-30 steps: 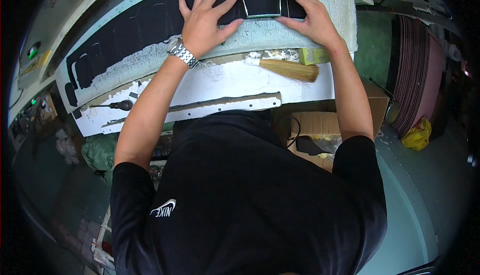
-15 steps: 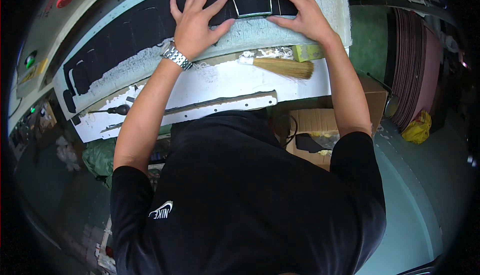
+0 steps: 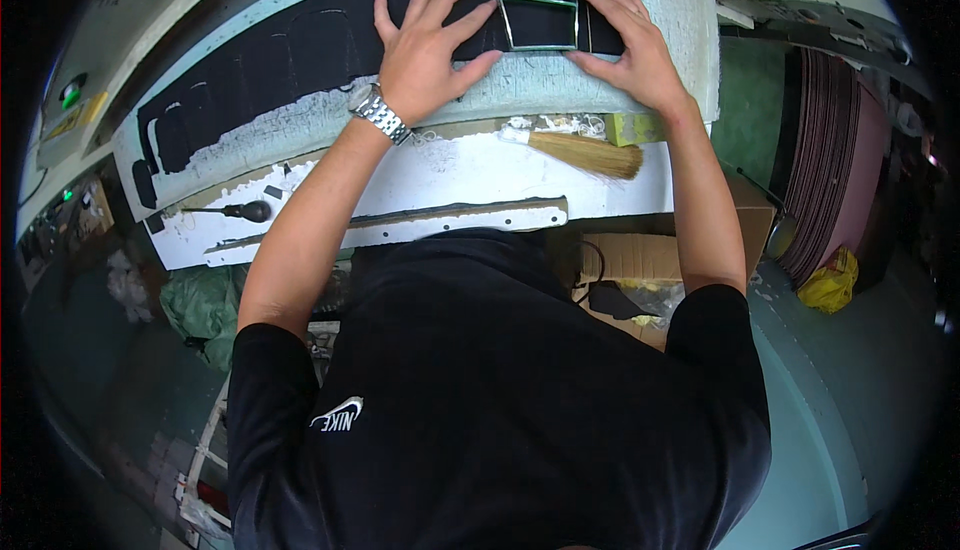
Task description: Using a hydraulic cutting press and metal dies to cut shoe upper components from a black material sheet.
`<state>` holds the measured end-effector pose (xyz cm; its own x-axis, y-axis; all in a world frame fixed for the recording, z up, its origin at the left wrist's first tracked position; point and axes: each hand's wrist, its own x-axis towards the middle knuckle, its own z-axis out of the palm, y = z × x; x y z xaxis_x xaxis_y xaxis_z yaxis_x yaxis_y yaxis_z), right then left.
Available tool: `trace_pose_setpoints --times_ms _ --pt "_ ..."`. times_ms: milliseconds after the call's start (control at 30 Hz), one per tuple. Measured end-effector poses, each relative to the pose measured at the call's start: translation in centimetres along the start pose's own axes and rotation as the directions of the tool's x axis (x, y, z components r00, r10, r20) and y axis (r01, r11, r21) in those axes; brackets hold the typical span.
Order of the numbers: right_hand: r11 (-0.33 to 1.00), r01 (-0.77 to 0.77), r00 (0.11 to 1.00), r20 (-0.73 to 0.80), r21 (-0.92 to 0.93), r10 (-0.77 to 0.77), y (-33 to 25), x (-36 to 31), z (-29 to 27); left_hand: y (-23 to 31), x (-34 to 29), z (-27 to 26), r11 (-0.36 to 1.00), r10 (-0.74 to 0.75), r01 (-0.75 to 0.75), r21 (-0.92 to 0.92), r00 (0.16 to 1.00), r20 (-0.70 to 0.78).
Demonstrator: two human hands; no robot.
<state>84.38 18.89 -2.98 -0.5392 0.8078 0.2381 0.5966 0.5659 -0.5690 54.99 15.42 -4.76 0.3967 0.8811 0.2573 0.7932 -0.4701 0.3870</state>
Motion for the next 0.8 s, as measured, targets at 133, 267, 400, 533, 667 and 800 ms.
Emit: trace_pose_setpoints --times_ms 133,267,400,533,667,800 --pt "0.999 -0.032 0.999 0.004 0.015 0.032 -0.1 0.2 0.2 -0.4 0.1 0.1 1.000 -0.005 0.005 -0.013 1.000 -0.006" --pt "0.999 -0.024 1.000 0.005 0.025 0.024 -0.3 0.4 0.2 -0.3 0.0 0.0 1.000 -0.005 0.005 -0.018 1.000 -0.018" --pt "1.000 -0.007 1.000 -0.006 -0.001 0.007 -0.6 0.7 -0.4 -0.1 0.3 -0.5 1.000 0.000 -0.001 -0.011 1.000 -0.028" --pt "0.999 0.036 0.999 -0.003 -0.022 -0.036 -1.5 0.5 -0.8 0.3 -0.2 -1.3 1.000 -0.016 0.016 0.000 1.000 -0.013" --pt "1.000 0.011 1.000 0.017 0.004 -0.011 -3.1 0.4 -1.2 0.8 -0.8 -2.3 0.998 -0.046 0.044 0.035 0.997 0.059" --pt "0.997 0.038 0.995 -0.090 -0.074 -0.045 -6.5 1.6 -1.8 1.3 -2.2 -5.3 0.998 0.006 0.000 0.055 0.994 -0.110"
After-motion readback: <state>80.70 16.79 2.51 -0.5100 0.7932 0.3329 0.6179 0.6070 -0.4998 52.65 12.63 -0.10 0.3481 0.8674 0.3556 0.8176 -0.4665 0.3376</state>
